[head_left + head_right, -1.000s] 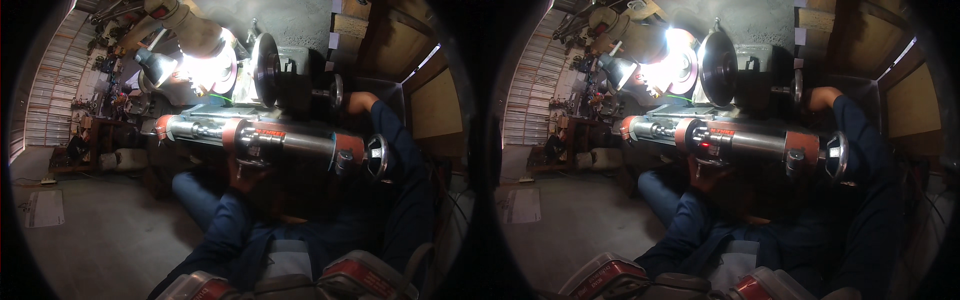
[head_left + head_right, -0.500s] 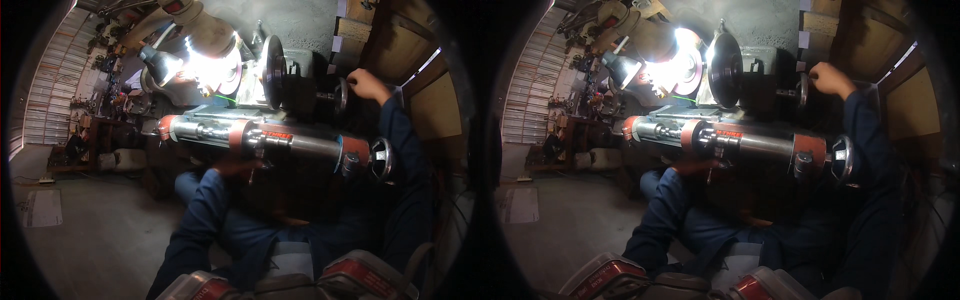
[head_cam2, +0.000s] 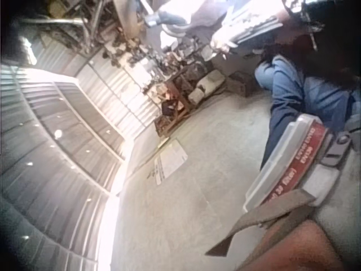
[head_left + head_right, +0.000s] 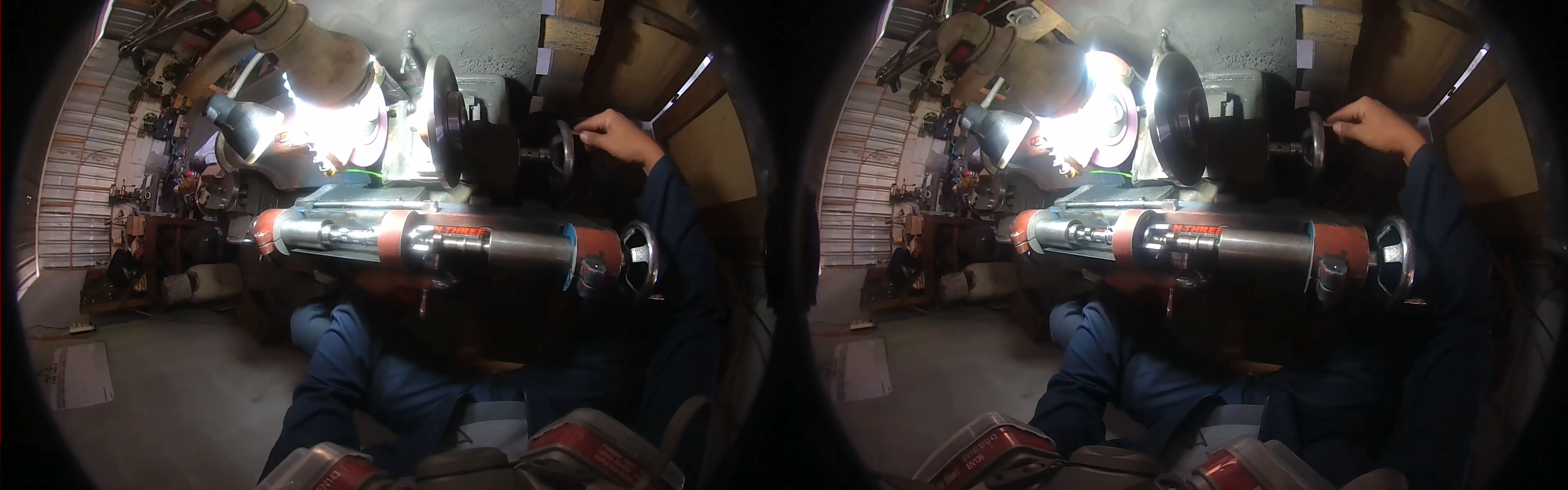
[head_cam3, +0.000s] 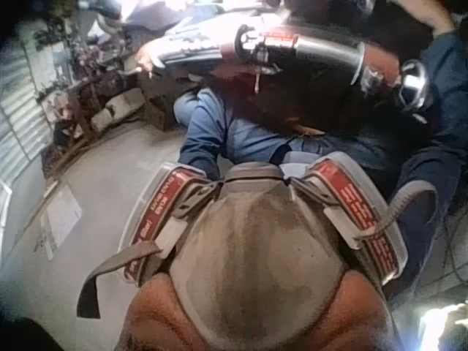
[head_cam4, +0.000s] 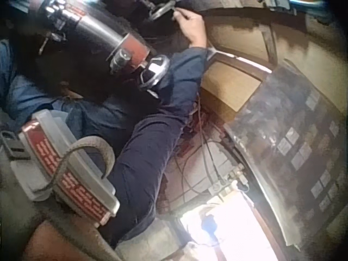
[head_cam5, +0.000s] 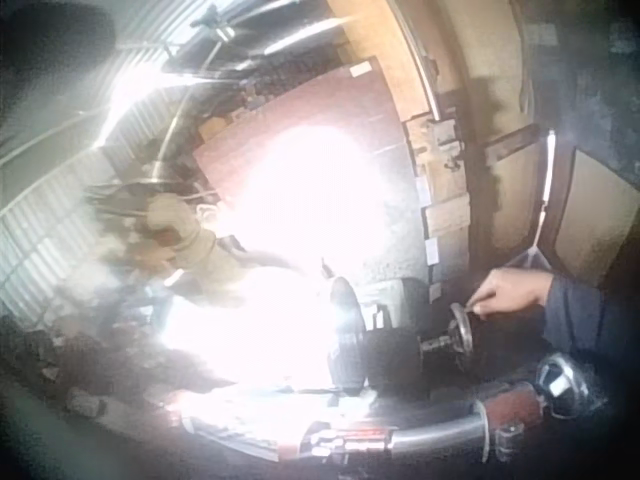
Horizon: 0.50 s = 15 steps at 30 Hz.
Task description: Grinding the face of an engine valve using a specialized valve grinding machine to resurface it.
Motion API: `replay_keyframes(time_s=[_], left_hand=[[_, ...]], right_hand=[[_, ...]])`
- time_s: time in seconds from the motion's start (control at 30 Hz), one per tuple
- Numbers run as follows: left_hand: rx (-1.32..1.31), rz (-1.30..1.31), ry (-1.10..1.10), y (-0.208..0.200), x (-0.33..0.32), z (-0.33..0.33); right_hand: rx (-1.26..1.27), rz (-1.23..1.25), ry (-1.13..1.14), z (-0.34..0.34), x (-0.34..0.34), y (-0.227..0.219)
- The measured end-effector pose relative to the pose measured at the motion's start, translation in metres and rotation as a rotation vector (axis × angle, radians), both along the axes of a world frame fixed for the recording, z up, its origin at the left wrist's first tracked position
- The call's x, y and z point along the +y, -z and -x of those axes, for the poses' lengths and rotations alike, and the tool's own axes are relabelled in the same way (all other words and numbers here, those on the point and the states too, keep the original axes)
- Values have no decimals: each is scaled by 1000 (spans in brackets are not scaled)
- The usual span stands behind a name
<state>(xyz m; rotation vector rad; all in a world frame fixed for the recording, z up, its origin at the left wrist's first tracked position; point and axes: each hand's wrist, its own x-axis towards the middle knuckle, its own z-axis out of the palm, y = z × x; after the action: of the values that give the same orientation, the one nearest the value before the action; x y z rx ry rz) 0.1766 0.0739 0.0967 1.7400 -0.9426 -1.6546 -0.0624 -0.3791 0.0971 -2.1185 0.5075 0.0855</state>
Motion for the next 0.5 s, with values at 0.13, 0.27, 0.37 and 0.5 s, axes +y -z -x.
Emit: replay_keyframes(time_s=[0.13,0.27,0.37,0.5], left_hand=[[-9,-25,-9,2,1,2],[-23,-44,-7,1,-2,5],[-46,-74,-7,0,-6,12],[-134,-39,-18,0,-10,18]], right_hand=[[54,268,95,-16,-6,49],[269,298,-27,-21,-4,73],[365,218,-308,-18,-6,79],[573,160,-492,-21,0,87]])
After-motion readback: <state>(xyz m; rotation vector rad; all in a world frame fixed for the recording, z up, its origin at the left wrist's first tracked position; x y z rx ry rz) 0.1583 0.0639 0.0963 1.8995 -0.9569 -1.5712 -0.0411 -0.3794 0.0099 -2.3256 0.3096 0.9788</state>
